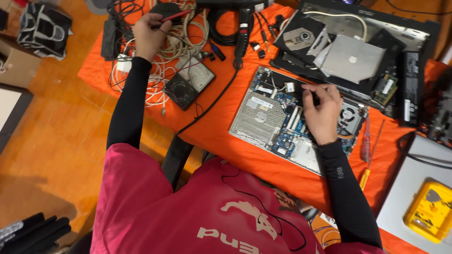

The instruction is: Repairing a laptop by heating internal components with a hair dryer and then manipulating internal wiring and using a multimeter.

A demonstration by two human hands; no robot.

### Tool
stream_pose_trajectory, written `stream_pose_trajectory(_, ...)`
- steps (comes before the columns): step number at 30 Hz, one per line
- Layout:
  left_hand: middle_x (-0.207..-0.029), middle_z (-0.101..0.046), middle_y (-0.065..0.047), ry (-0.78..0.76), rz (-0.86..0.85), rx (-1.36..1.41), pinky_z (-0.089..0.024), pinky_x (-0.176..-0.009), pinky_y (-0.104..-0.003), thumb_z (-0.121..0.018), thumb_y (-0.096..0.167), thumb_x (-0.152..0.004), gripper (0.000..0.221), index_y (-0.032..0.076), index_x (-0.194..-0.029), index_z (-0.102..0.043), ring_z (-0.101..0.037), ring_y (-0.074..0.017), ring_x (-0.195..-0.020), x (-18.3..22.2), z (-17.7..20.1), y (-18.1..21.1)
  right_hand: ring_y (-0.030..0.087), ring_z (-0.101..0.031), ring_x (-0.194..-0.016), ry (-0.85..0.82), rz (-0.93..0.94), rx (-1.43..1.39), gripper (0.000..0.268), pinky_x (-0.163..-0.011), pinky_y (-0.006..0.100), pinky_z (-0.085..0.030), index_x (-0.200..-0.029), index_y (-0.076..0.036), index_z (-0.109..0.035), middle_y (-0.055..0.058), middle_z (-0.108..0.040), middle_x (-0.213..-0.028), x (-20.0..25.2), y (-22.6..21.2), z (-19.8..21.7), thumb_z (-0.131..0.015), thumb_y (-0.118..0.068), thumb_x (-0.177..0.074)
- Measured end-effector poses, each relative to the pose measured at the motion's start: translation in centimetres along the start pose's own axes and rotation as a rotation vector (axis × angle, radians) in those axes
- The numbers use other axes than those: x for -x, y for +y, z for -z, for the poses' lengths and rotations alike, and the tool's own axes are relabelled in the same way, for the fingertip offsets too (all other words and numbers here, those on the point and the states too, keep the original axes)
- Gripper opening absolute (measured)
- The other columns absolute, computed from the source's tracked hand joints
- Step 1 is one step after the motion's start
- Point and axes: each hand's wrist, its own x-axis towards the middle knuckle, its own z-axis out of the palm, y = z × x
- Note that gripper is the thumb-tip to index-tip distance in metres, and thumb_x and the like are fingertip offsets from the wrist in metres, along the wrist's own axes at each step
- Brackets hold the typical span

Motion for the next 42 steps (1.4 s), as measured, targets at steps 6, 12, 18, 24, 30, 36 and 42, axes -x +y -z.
stream_pose_trajectory(6, -0.094, -0.079, -0.010, 0.105, -0.102, -0.016, -0.059, -0.078, -0.029, -0.086, 0.004, -0.095, 0.015, -0.003, -0.107, -0.079, -0.075, -0.0161, -0.084, -2.1, 0.5, 2.8, 0.023, -0.054, -0.094, 0.041, -0.003, -0.013, 0.015, -0.088, 0.035, -0.038, -0.112, -0.010, -0.079, 0.008, -0.060, -0.098, -0.1, -0.1, 0.1, -0.069, -0.013, -0.100)
stream_pose_trajectory(12, -0.100, -0.076, -0.013, 0.164, -0.225, -0.125, -0.056, -0.079, -0.030, -0.079, -0.005, -0.097, 0.013, -0.004, -0.110, -0.078, -0.071, -0.0182, -0.087, -3.4, 2.8, 12.9, 0.023, -0.054, -0.089, 0.033, 0.019, 0.013, 0.016, -0.086, 0.037, -0.036, -0.109, -0.008, -0.079, 0.007, -0.061, -0.095, -0.2, -0.3, 0.1, -0.069, -0.013, -0.097)
stream_pose_trajectory(18, -0.113, -0.073, -0.011, 0.103, -0.465, -0.068, -0.055, -0.088, -0.034, -0.074, -0.006, -0.105, 0.013, 0.002, -0.115, -0.072, -0.070, -0.0244, -0.098, -2.4, 1.8, 24.9, 0.021, -0.054, -0.089, 0.047, 0.030, 0.015, 0.022, -0.084, 0.036, -0.039, -0.120, -0.009, -0.074, 0.007, -0.061, -0.098, 0.0, -0.5, 0.1, -0.068, -0.016, -0.099)
stream_pose_trajectory(24, -0.125, -0.069, -0.006, -0.349, -0.831, 0.019, -0.054, -0.094, -0.037, -0.067, 0.002, -0.096, 0.034, 0.004, -0.130, -0.067, -0.065, -0.0250, -0.114, 1.1, -3.6, 34.3, 0.019, -0.049, -0.083, 0.137, 0.091, 0.046, 0.075, -0.075, 0.033, -0.041, -0.155, 0.002, -0.037, 0.006, -0.063, -0.091, 0.4, -1.5, 0.3, -0.076, -0.029, -0.098)
stream_pose_trajectory(30, -0.120, -0.069, -0.009, -0.411, -1.050, 0.082, -0.058, -0.093, -0.032, -0.072, 0.004, -0.092, 0.035, 0.000, -0.127, -0.069, -0.066, -0.0214, -0.112, 3.7, -9.7, 37.5, 0.018, -0.053, -0.077, 0.161, 0.174, 0.009, 0.065, -0.080, 0.034, -0.043, -0.151, -0.002, -0.047, 0.004, -0.064, -0.085, 0.5, -1.5, 0.8, -0.076, -0.021, -0.097)
stream_pose_trajectory(36, -0.119, -0.072, -0.011, -0.407, -0.894, 0.395, -0.060, -0.096, -0.032, -0.076, -0.002, -0.086, 0.039, 0.000, -0.124, -0.070, -0.070, -0.0218, -0.108, 5.5, -12.4, 37.4, 0.025, -0.057, -0.088, 0.188, 0.207, 0.029, 0.045, -0.085, 0.035, -0.045, -0.139, -0.006, -0.065, 0.009, -0.065, -0.097, 0.7, -0.5, 0.6, -0.072, -0.006, -0.095)
stream_pose_trajectory(42, -0.120, -0.073, -0.015, -0.408, -0.572, 0.703, -0.062, -0.091, -0.030, -0.075, -0.003, -0.092, 0.029, -0.001, -0.120, -0.069, -0.074, -0.0228, -0.101, 5.6, -12.4, 35.1, 0.022, -0.058, -0.085, 0.159, 0.197, 0.058, 0.038, -0.086, 0.037, -0.045, -0.137, -0.002, -0.067, 0.009, -0.069, -0.099, 0.4, -1.1, 1.3, -0.072, -0.011, -0.100)
